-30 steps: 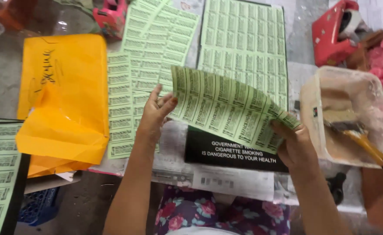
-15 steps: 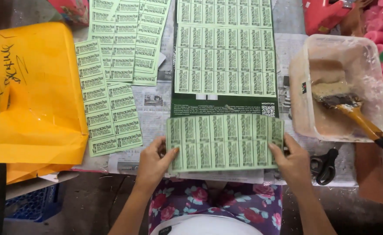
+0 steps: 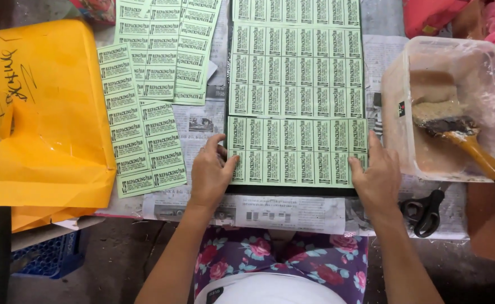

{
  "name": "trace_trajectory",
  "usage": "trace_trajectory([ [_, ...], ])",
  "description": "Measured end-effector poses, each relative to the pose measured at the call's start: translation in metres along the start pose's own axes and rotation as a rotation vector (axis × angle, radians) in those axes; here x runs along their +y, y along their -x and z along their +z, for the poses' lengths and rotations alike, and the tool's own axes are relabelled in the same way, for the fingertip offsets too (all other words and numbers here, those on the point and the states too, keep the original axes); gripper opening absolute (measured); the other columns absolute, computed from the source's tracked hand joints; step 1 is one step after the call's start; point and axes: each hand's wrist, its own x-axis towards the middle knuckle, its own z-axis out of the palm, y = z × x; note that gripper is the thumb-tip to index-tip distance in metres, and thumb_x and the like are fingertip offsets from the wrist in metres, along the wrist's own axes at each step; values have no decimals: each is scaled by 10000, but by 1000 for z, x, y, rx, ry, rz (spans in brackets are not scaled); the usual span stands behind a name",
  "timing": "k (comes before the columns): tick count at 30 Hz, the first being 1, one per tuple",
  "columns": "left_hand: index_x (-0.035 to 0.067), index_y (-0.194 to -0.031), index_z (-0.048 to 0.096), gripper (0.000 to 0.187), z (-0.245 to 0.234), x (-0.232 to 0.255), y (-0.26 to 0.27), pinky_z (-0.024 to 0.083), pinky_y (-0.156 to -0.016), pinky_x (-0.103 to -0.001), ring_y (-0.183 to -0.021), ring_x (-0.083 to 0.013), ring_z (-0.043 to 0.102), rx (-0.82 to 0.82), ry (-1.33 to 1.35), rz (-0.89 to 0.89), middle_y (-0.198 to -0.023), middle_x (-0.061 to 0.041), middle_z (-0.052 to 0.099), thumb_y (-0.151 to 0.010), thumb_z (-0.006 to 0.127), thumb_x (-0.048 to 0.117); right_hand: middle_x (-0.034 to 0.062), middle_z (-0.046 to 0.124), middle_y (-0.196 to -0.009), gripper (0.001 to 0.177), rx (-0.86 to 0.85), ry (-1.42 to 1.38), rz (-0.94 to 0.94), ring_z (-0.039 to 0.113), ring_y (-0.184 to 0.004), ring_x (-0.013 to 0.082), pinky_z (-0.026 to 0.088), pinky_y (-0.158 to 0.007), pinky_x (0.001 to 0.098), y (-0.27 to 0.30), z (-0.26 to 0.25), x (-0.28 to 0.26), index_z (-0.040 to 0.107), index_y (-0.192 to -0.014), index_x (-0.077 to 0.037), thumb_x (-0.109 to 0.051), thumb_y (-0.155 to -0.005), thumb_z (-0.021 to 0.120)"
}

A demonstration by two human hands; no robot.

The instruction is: Applying glue to a poster board with a brush and then sticking sheets of labels onto it.

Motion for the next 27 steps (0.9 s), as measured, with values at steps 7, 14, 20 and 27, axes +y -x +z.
trace_trajectory([
  [7, 23, -1403, 574, 658, 13, 7, 2, 554, -843, -430, -1060, -327, 568, 242, -427, 373, -1300, -195, 544, -852, 831, 274, 304, 489, -1445, 764, 143, 169, -200, 507, -1322, 481, 436, -1087, 550, -3, 19, -17, 537, -1488, 53, -210, -844, 855],
  [14, 71, -1400, 576, 608, 45, 4, -3, 357, -1101, -597, -1425, -406, 441, 61, -712, 536, -1478, -202, 559, -892, 687, 387, 261, 453, -1539, 592, -201, 56, -106, 337, -1460, 505, 295, -1158, 629, -8, 40, -38, 513, -1507, -95, -468, -1047, 509],
  [20, 85, -1509, 461, 666, 39, 17, -4, 256, -1151, -646, -1516, -380, 295, -218, -764, 307, -1588, -195, 429, -982, 572, 477, 257, 392, -1584, 638, -337, 100, -48, 287, -1487, 495, 253, -1174, 665, -13, 35, -42, 483, -1522, -124, -553, -1058, 400],
  [27, 86, -1500, 461, 688, 41, 13, -7, 257, -1148, -660, -1520, -372, 287, -200, -792, 328, -1591, -190, 422, -965, 582, 502, 264, 385, -1590, 638, -349, 129, -49, 302, -1480, 498, 263, -1169, 671, -14, 35, -43, 488, -1517, -117, -550, -1052, 424],
])
